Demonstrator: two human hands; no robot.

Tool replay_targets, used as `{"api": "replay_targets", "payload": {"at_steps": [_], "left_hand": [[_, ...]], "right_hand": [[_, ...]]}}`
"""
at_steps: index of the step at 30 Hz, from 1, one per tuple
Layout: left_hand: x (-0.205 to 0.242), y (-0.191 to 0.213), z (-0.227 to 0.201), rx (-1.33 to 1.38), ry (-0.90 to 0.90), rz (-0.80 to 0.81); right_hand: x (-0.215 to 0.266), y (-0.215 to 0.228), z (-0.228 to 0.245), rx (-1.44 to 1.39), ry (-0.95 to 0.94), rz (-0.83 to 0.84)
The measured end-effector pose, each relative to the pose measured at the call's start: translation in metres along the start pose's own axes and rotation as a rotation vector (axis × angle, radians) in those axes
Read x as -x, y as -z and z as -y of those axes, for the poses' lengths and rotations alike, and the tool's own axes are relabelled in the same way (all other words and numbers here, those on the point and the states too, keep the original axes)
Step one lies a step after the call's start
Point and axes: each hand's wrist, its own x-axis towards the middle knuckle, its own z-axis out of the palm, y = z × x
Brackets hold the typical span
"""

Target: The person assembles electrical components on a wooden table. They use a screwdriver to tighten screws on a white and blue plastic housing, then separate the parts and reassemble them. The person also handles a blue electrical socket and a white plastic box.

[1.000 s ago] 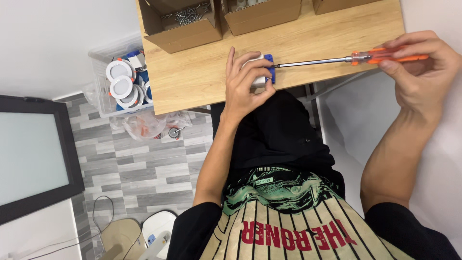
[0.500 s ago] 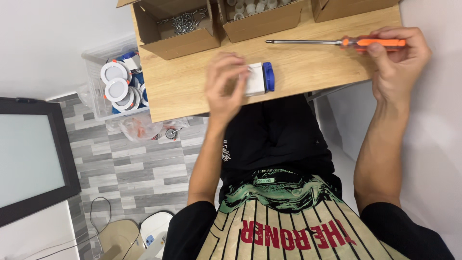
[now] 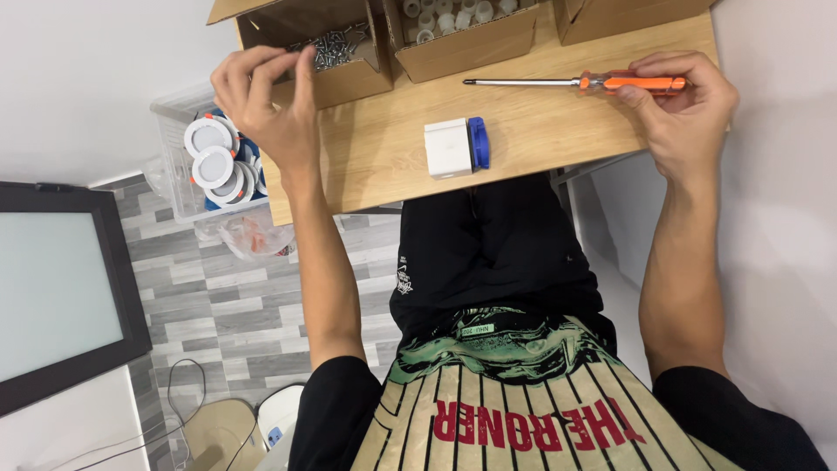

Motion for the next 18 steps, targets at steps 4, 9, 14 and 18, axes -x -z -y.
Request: {"api": "replay_targets", "payload": {"at_steps": [4,9,14,18], "left_hand": [[0.004,0.002,-0.037,0.134,-0.056,0.092],[0.022,-0.005,-0.093,0.294,-0.222,0.793],[0.037,-0.022,-0.106,0.084,-0.407,1.011],[0.037,-0.028,-0.102,0.104,-0.429,1.04]], "right_hand": [[0.001,-0.001,-0.002,0.019,0.006,0.032],[0.002,-0.007,0.007,0.064,-0.018,0.049],[0.003,-0.009,0.009,0.12,0.037,0.061],[0.003,-0.012,0.018,0.253,0.153,0.101]]}}
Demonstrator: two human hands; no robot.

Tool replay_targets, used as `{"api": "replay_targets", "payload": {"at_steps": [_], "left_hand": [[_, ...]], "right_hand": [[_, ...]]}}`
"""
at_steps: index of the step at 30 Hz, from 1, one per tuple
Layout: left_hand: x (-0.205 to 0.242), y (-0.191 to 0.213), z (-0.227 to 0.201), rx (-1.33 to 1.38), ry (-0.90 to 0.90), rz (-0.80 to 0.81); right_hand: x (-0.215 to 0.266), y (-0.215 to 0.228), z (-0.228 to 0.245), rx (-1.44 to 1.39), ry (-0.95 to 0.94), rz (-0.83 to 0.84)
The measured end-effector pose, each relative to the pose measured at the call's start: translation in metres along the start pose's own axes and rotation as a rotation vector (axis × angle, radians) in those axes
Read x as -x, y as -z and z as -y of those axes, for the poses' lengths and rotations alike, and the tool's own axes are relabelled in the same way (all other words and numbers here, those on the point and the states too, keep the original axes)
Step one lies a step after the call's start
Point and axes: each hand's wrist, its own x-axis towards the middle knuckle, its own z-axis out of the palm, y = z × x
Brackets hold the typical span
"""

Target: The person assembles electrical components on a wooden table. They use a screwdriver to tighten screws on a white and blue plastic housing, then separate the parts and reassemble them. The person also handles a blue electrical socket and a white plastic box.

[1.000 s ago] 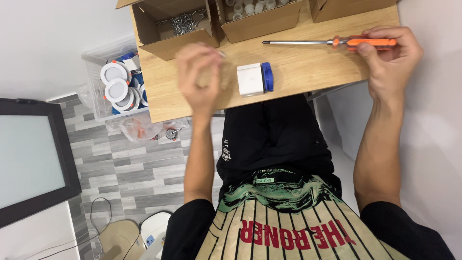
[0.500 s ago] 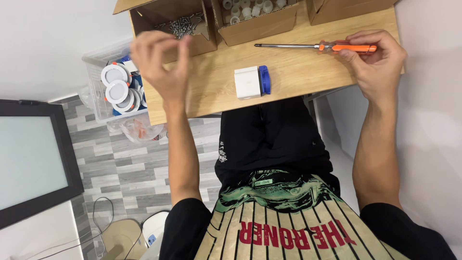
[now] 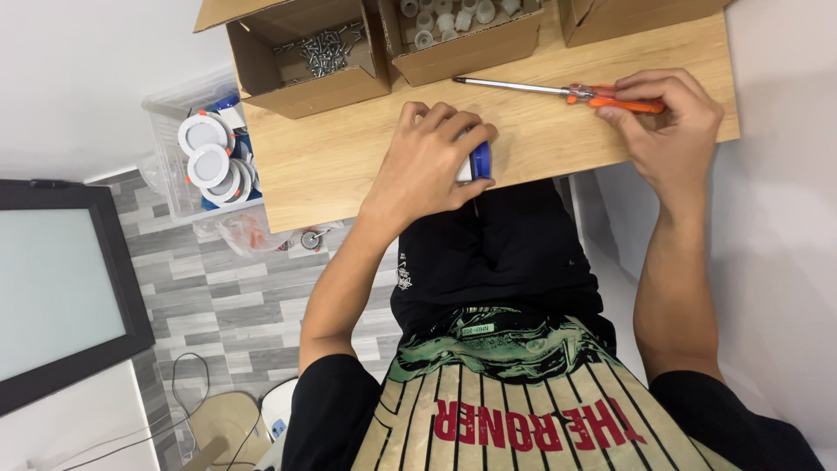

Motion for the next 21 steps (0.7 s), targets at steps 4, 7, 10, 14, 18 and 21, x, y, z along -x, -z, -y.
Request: {"api": "replay_targets", "payload": {"at_steps": [4,7,10,14,18,21], "left_hand": [[-0.001,0.004,0.002,0.153,-0.013,-0.019],[-0.001,0.008,0.001,0.328,-0.02,-0.09],[0.004,0.003,-0.003,0.53,0.01,-0.213],[0.021,-0.004,-0.019,0.804,0.028,-0.425],[0.047,-0.01,-0.048,1.096,0.013,-0.519],[0.052,-0.025,-0.067,1.25,-0.009,-0.623]], "right_hand": [[0.0,-0.003,0.003,0.076,0.045,-0.007],[0.001,-0.003,0.007,0.075,0.051,-0.013],[0.001,-0.005,0.014,0.071,0.017,-0.019],[-0.002,-0.01,0.021,0.138,0.117,-0.103],[0.002,-0.024,0.049,0.14,0.256,-0.187],[0.012,-0.041,0.074,-0.008,0.268,-0.196]]}}
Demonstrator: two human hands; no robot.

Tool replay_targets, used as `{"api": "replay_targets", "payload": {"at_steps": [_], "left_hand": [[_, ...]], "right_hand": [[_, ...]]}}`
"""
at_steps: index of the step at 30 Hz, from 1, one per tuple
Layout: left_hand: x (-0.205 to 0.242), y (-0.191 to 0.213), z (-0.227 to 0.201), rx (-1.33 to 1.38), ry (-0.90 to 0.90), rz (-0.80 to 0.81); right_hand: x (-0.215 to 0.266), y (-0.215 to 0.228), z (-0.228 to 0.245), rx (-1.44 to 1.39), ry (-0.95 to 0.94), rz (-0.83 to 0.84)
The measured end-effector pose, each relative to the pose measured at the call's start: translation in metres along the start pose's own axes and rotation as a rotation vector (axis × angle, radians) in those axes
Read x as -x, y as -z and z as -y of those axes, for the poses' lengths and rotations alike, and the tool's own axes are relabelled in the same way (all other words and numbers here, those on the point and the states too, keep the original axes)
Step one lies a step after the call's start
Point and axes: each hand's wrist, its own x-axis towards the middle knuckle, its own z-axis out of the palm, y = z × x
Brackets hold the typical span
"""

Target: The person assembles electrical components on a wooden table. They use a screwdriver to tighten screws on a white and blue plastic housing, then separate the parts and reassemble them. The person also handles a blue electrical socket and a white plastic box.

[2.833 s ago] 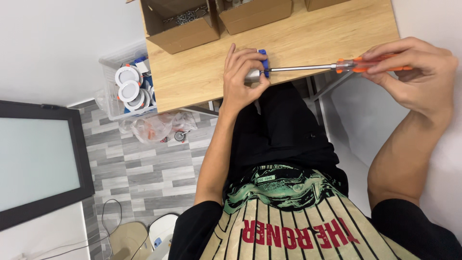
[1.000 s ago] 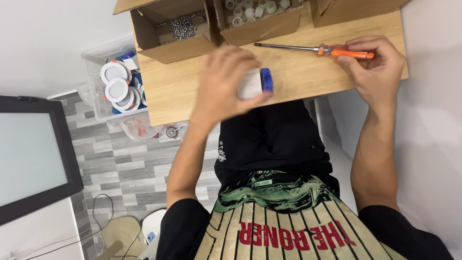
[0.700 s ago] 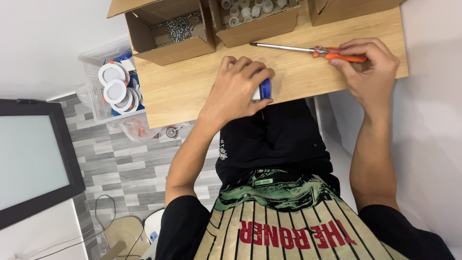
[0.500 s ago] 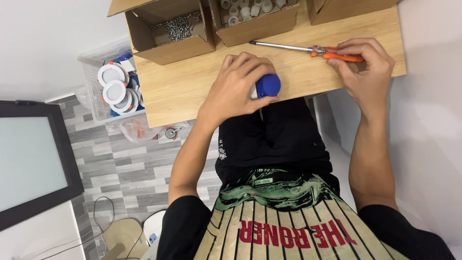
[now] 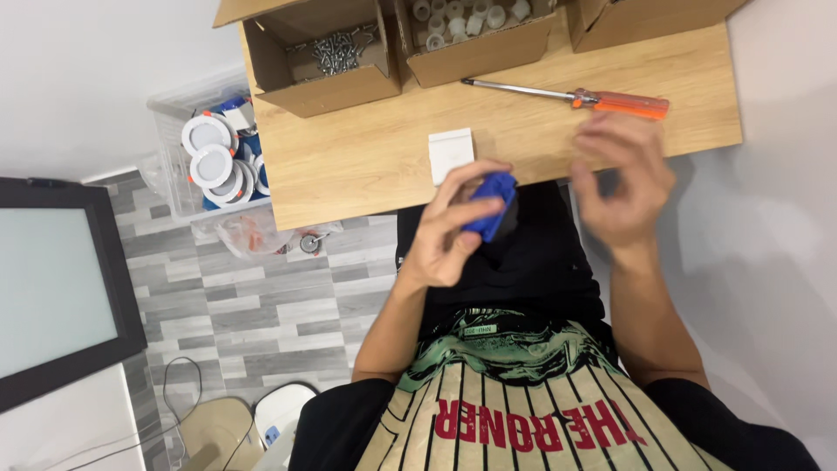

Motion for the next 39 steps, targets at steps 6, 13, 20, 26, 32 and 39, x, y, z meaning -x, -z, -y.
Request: {"api": "replay_targets", "payload": {"at_steps": [6,13,20,26,32,39], "left_hand": [[0.024,-0.021,-0.008,0.075,0.009,-0.105],[0.036,-0.021,-0.006,0.039,-0.003,-0.18],[0.052,-0.007,0.0,-0.101,-0.043,-0.227],[0.069,0.051,0.006,-0.161,-0.14,-0.567],[0.068,0.044,0.0,0.095,-0.05,-0.624],[0.065,0.015,-0.008,0.534,0.131,-0.573]], "right_hand": [[0.017,-0.028,0.053,-0.236,-0.104,0.114],[0.032,-0.044,0.062,-0.356,-0.215,0.054],[0.045,-0.049,0.071,-0.374,-0.216,-0.021],[0.04,-0.016,0.039,-0.338,-0.149,-0.08],[-0.03,0.032,-0.009,0.027,0.08,-0.168],[-0.105,0.056,-0.072,0.53,0.215,-0.058]]}}
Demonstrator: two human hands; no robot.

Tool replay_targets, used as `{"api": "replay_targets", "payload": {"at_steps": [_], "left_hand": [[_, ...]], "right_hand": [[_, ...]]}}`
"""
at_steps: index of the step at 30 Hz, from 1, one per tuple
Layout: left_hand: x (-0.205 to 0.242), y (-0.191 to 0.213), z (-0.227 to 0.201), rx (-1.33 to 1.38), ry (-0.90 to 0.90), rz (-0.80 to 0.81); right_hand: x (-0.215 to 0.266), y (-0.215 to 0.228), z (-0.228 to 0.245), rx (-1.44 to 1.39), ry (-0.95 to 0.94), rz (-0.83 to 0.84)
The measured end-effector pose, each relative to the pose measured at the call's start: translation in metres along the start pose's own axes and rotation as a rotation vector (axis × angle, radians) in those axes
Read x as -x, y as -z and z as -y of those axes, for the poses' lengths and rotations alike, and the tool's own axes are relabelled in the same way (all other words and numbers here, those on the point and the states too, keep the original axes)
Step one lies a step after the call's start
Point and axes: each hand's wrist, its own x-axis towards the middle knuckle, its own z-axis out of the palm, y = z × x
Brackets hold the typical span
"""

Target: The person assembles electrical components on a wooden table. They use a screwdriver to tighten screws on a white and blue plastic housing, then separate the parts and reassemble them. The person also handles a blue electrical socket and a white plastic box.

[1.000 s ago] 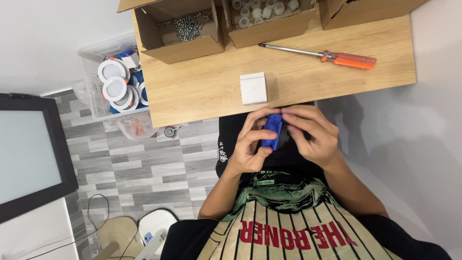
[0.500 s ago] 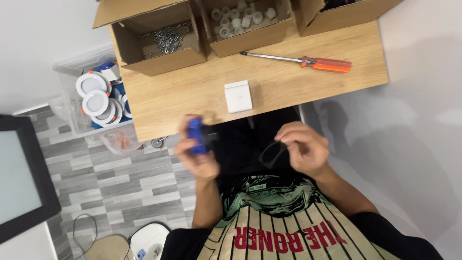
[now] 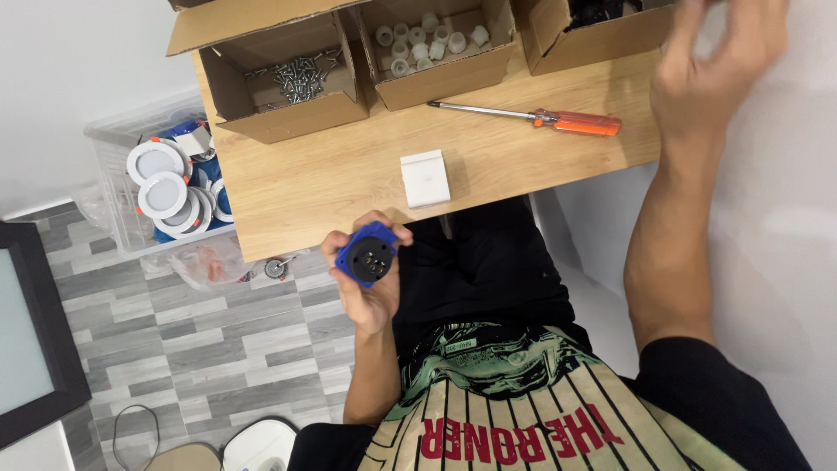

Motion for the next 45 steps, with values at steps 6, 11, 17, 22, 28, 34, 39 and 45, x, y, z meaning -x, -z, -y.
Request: {"api": "replay_targets", "payload": {"at_steps": [6,11,17,22,28,34,39,45], "left_hand": [[0.007,0.002,0.005,0.136,0.148,0.015],[0.003,-0.004,0.01,0.075,0.198,-0.037],[0.004,0.006,0.028,0.049,0.197,-0.096],[0.005,-0.001,0.034,0.139,0.233,-0.144],[0.009,-0.008,0.037,0.239,0.269,-0.114],[0.008,-0.004,0.041,0.255,0.28,-0.052],[0.006,-0.004,0.044,0.214,0.296,-0.057],[0.003,-0.007,0.038,0.074,0.243,-0.035]], "right_hand": [[0.013,-0.012,0.035,-0.224,-0.064,0.161],[0.044,-0.043,0.074,-0.153,0.044,0.416],[0.084,-0.068,0.066,-0.012,0.05,0.425],[0.09,-0.052,0.068,-0.038,-0.004,0.479],[0.106,-0.006,0.091,0.006,-0.092,0.518],[0.126,0.03,0.138,-0.52,-0.423,0.51],[0.136,0.032,0.174,-0.787,-0.449,0.588],[0.134,0.026,0.188,-0.807,-0.353,0.597]]}}
